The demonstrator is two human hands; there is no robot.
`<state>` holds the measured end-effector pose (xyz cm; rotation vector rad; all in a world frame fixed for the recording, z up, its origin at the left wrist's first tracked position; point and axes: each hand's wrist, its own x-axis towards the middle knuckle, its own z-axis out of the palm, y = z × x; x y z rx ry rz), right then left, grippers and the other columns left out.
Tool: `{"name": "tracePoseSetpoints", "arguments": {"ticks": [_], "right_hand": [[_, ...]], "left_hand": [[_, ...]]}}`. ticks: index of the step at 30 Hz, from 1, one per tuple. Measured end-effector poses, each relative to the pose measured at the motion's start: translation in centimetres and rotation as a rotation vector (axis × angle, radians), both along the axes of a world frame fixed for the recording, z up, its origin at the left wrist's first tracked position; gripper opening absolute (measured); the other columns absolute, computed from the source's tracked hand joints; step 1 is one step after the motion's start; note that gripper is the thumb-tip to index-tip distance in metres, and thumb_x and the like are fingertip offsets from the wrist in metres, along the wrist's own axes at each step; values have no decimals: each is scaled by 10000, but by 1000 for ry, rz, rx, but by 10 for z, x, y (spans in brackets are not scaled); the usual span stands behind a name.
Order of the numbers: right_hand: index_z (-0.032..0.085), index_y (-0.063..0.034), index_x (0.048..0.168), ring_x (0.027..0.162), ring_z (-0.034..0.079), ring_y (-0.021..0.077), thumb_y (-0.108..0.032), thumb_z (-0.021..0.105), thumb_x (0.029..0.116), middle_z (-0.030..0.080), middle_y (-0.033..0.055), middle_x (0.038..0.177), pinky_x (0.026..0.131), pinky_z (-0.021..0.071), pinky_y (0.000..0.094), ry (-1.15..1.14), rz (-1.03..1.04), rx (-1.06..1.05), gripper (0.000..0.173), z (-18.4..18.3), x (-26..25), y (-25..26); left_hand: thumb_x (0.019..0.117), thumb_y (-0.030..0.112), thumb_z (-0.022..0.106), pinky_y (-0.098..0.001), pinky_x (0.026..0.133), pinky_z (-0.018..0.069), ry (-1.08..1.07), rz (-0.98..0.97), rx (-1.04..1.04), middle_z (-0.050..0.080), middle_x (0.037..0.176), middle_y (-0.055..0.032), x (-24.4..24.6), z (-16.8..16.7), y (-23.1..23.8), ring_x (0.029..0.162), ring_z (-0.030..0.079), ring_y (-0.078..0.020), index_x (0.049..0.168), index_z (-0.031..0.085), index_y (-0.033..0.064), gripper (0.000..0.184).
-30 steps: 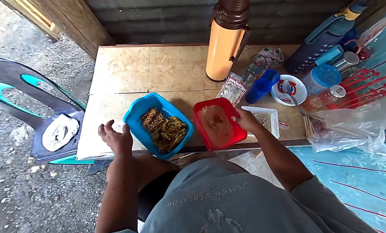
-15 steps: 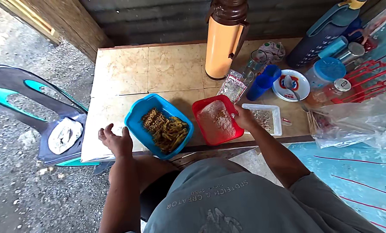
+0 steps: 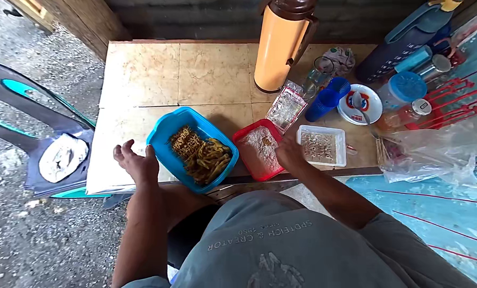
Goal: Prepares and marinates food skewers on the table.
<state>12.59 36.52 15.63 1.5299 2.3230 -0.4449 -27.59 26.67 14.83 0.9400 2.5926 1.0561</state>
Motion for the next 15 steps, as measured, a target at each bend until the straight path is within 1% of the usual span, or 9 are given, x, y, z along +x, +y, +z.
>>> {"name": "tracePoseSetpoints", "arguments": {"ticks": [1, 3, 4, 6, 7, 10, 12, 15], "right_hand": [[746, 41, 1074, 1264, 576, 456, 2, 555, 984, 637, 242, 1317, 934, 522, 639, -57, -21, -76, 215, -5, -5, -4], [712, 68, 1130, 1218, 607, 457, -9, 520, 1007, 622, 255, 1331, 895, 533, 629, -149, -98, -162, 240, -4, -17, -5], [696, 74, 1151, 1185, 632, 458, -21, 510, 1017, 623, 262, 1324, 872, 542, 631, -172, -135, -176, 249, 0, -23, -4], [690, 86, 1130, 1146, 654, 470, -50, 502, 1034, 652, 282, 1266, 857, 540, 644, -183, -181, -207, 251, 4, -31, -4], [698, 88, 1115, 1146, 657, 472, -50, 503, 1036, 669, 285, 1239, 866, 536, 649, -190, -189, -227, 251, 2, -33, -4], [687, 97, 1127, 1164, 650, 480, -22, 473, 1038, 671, 293, 1234, 882, 525, 660, -222, -173, -265, 260, -2, -34, -4], [687, 89, 1132, 1171, 643, 481, -34, 489, 1031, 663, 289, 1251, 881, 522, 668, -216, -163, -273, 254, -3, -34, -6], [699, 63, 1117, 1143, 656, 466, -144, 562, 1021, 672, 269, 1238, 862, 530, 661, -185, -153, -260, 266, -1, -32, -5]], "left_hand": [[962, 260, 646, -547, 1201, 265, -5, 7, 5, 257, 1616, -309, -1, 0, 3, 1507, 264, -431, 1436, 510, 8, 554], [961, 248, 641, -548, 1203, 260, -19, 8, 11, 272, 1604, -317, -1, 1, 9, 1503, 270, -436, 1434, 508, -4, 552], [962, 249, 642, -568, 1202, 261, -20, -2, 2, 273, 1601, -329, -2, 1, 11, 1501, 270, -453, 1438, 504, -15, 561], [960, 268, 636, -589, 1192, 269, -8, -15, -28, 266, 1612, -316, -3, -2, 13, 1498, 272, -462, 1436, 509, -1, 561], [956, 276, 632, -591, 1186, 276, -2, -17, -41, 260, 1619, -305, -3, -4, 14, 1497, 276, -458, 1434, 512, 10, 559], [967, 278, 629, -601, 1179, 273, -13, 3, -45, 244, 1629, -297, -5, -5, 18, 1503, 265, -451, 1438, 511, 23, 548], [965, 275, 633, -605, 1169, 282, -14, 21, -51, 253, 1626, -293, -6, -6, 18, 1496, 277, -450, 1435, 515, 29, 543], [963, 283, 633, -612, 1161, 295, -18, 20, -77, 255, 1628, -287, -9, -7, 19, 1495, 280, -454, 1435, 518, 42, 542]]}}
